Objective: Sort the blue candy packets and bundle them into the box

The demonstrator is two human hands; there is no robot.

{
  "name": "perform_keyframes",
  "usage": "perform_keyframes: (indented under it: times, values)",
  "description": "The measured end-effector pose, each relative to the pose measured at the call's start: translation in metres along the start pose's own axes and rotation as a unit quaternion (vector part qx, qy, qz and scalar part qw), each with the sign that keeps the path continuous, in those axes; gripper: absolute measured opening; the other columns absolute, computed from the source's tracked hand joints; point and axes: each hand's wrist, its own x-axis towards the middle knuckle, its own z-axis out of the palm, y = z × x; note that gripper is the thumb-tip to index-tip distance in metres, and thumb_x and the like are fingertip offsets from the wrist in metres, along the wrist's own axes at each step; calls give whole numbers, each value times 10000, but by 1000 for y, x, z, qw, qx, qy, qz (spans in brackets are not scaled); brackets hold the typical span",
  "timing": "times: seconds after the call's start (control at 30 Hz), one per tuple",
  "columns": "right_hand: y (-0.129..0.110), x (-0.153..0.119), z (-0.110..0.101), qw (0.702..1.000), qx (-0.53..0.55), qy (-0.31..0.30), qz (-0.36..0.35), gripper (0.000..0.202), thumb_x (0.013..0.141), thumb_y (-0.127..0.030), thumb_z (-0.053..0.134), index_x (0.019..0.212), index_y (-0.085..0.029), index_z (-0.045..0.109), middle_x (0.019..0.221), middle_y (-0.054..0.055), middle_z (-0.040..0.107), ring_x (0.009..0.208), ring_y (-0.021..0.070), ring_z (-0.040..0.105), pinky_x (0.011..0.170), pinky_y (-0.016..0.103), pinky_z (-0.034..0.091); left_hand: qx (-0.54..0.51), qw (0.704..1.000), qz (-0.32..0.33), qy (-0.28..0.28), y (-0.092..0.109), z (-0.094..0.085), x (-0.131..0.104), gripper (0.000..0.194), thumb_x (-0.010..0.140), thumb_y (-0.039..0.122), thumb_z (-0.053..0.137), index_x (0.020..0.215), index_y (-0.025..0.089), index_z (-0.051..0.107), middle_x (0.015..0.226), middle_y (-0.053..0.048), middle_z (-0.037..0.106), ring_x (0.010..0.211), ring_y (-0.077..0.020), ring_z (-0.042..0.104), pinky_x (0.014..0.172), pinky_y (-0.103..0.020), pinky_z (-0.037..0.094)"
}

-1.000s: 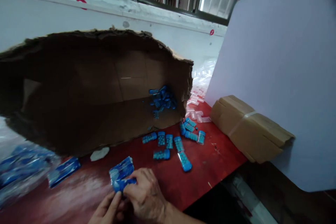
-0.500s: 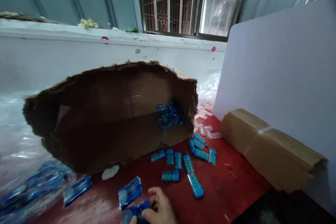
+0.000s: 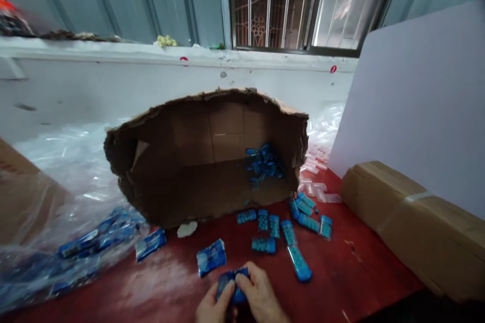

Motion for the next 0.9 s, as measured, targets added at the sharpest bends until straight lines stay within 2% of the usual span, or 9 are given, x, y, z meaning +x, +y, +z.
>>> perform_keyframes:
  times: [0.27,0.37,0.47,0.53,0.57,0.63,0.7,0.8,0.9]
  values:
    - [-4,-9,-6,999,-30,-18,-23,253,793,-352,415,615,-173,438,534,-58,408,509,82,391,482,186,319,-82,995,0,-54,3,10,-15,320,518,406,688,567,128,538,358,49,491,305,-63,398,311,-177,295]
    - [-8,-8,-10,999,-31,-33,-24,253,803,-348,408,621,-174,438,530,-60,423,496,81,407,474,187,324,-112,987,-33,-111,8,7,-20,327,545,407,677,644,114,569,453,14,562,349,-77,450,338,-189,332]
    - [-18,-2,-25,988,-113,-82,-62,271,820,-352,397,640,-171,487,558,-44,471,533,96,454,504,193,353,-115,982,-51,-141,13,-1,-23,290,576,363,671,664,105,571,496,-2,581,362,-70,454,336,-180,321]
    - [-25,5,-38,960,-238,-82,-125,196,821,-330,423,789,-182,547,730,-4,557,683,129,512,612,220,386,-119,984,-55,-117,15,-6,-23,244,598,326,665,628,112,552,464,8,561,348,-60,439,327,-170,300]
    - [-27,9,-45,932,-327,-43,-150,170,809,-312,458,890,-192,548,848,25,569,783,158,514,680,252,383,-126,985,-61,-103,15,-8,-23,231,611,317,657,618,118,541,453,11,554,344,-59,435,325,-169,296]
    - [-27,18,-55,853,-502,29,-141,202,784,-265,508,972,-198,541,949,85,558,899,230,483,743,332,358,-142,983,-83,-83,14,-11,-23,215,634,308,641,615,131,520,445,15,550,339,-59,433,324,-169,297]
    - [-22,25,-60,816,-562,45,-125,158,769,-213,526,918,-183,567,915,116,564,906,271,472,745,380,339,-156,979,-110,-73,12,-12,-22,214,656,312,624,614,143,499,426,23,535,331,-60,426,320,-168,294]
    - [-15,27,-59,810,-571,22,-132,117,750,-222,555,862,-198,579,868,96,573,886,272,478,744,384,332,-165,974,-134,-72,9,-14,-21,213,685,320,598,627,148,485,418,19,530,330,-64,432,319,-166,299]
    - [-15,23,-58,811,-570,10,-133,225,728,-275,581,946,-219,565,910,90,574,914,278,475,764,391,329,-175,970,-149,-84,8,-15,-20,174,691,283,599,675,148,491,463,-1,565,364,-73,472,337,-165,325]
